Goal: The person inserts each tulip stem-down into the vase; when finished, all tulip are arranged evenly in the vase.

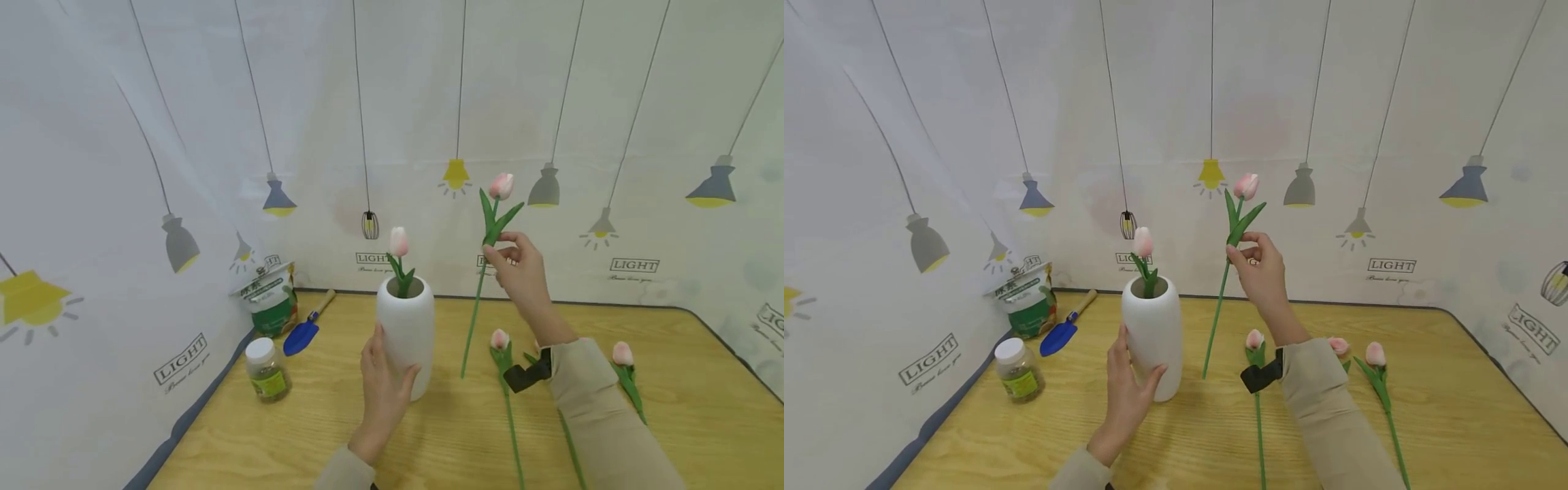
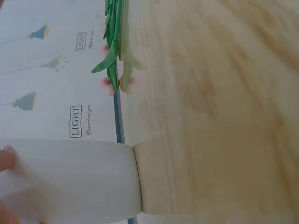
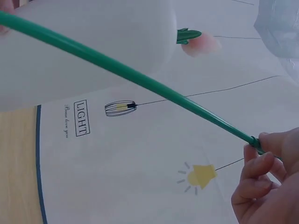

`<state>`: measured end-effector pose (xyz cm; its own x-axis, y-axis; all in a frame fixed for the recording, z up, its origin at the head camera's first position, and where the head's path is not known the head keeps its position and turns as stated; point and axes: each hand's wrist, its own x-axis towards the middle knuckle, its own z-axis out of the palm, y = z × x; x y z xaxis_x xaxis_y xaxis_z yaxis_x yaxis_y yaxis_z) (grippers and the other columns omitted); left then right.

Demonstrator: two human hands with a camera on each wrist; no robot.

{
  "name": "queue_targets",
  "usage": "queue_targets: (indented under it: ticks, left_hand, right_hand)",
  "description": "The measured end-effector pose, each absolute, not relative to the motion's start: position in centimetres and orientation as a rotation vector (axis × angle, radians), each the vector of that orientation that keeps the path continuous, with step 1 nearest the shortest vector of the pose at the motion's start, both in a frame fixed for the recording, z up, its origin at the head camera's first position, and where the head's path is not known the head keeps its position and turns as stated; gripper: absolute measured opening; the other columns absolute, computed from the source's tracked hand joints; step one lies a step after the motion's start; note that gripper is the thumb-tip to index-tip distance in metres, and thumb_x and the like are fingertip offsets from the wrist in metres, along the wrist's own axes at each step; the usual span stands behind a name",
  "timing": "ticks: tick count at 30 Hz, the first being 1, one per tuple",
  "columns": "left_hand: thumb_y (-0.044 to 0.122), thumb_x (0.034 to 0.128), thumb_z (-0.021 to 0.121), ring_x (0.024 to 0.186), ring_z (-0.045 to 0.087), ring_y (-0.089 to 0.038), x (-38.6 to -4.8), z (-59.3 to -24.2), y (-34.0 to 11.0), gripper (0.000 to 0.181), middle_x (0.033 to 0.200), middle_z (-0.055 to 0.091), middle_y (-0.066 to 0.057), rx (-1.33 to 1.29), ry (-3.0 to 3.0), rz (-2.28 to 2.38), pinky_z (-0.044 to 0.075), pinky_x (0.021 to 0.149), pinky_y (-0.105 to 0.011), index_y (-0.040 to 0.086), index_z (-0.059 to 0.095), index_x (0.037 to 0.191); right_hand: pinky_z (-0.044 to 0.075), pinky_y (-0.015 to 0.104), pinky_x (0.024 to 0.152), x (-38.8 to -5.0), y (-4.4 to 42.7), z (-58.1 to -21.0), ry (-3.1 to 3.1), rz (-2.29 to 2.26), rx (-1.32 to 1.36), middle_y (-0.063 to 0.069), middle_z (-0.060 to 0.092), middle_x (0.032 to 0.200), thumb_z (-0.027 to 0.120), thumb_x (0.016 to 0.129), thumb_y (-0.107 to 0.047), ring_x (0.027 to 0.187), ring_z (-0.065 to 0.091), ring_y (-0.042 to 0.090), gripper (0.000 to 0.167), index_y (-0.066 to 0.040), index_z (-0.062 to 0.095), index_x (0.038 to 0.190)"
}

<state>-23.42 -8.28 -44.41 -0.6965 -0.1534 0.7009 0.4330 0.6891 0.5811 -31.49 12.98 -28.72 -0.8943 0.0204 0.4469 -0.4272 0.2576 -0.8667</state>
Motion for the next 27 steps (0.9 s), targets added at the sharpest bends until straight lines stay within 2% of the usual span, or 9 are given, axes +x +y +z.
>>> queue_targets:
  ticks: [5, 17, 27]
  left_hand:
    - [0.021, 0.0702, 0.073, 0.115, 0.038, -0.037, -23.5, -44.3, -8.3, 0.095, 0.127, 0.033, -0.020, -0.212, -2.130, -0.974, 0.043, 0.086, -0.051, 0.013, 0.011, 0.142]
    - [0.018, 0.0686, 0.075, 0.114, 0.039, -0.037, -23.7, -44.6, -8.1, 0.096, 0.126, 0.034, -0.020, -0.211, -2.114, -0.971, 0.043, 0.085, -0.052, 0.012, 0.013, 0.142]
    - [0.018, 0.0703, 0.073, 0.114, 0.038, -0.037, -23.5, -44.3, -8.4, 0.095, 0.127, 0.033, -0.020, -0.245, -2.111, -0.976, 0.043, 0.085, -0.053, 0.010, 0.012, 0.142]
  right_hand:
    - [0.037, 0.021, 0.044, -31.2, 11.7, -25.8, -2.091, 1.698, 0.444, -0.007, 0.057, 0.072, 0.057, 0.085, -0.030, 0.043, 0.044, 0.008, 0.032, -0.013, 0.046, 0.109]
    - [0.033, 0.020, 0.042, -30.0, 10.5, -19.1, -1.818, 1.836, 0.670, 0.001, 0.057, 0.074, 0.058, 0.085, -0.021, 0.039, 0.037, 0.009, 0.024, -0.017, 0.043, 0.103]
    - [0.033, 0.018, 0.041, -29.1, 8.8, -16.8, -1.638, 1.857, 0.658, 0.005, 0.055, 0.074, 0.059, 0.084, -0.018, 0.037, 0.037, 0.010, 0.023, -0.018, 0.042, 0.099]
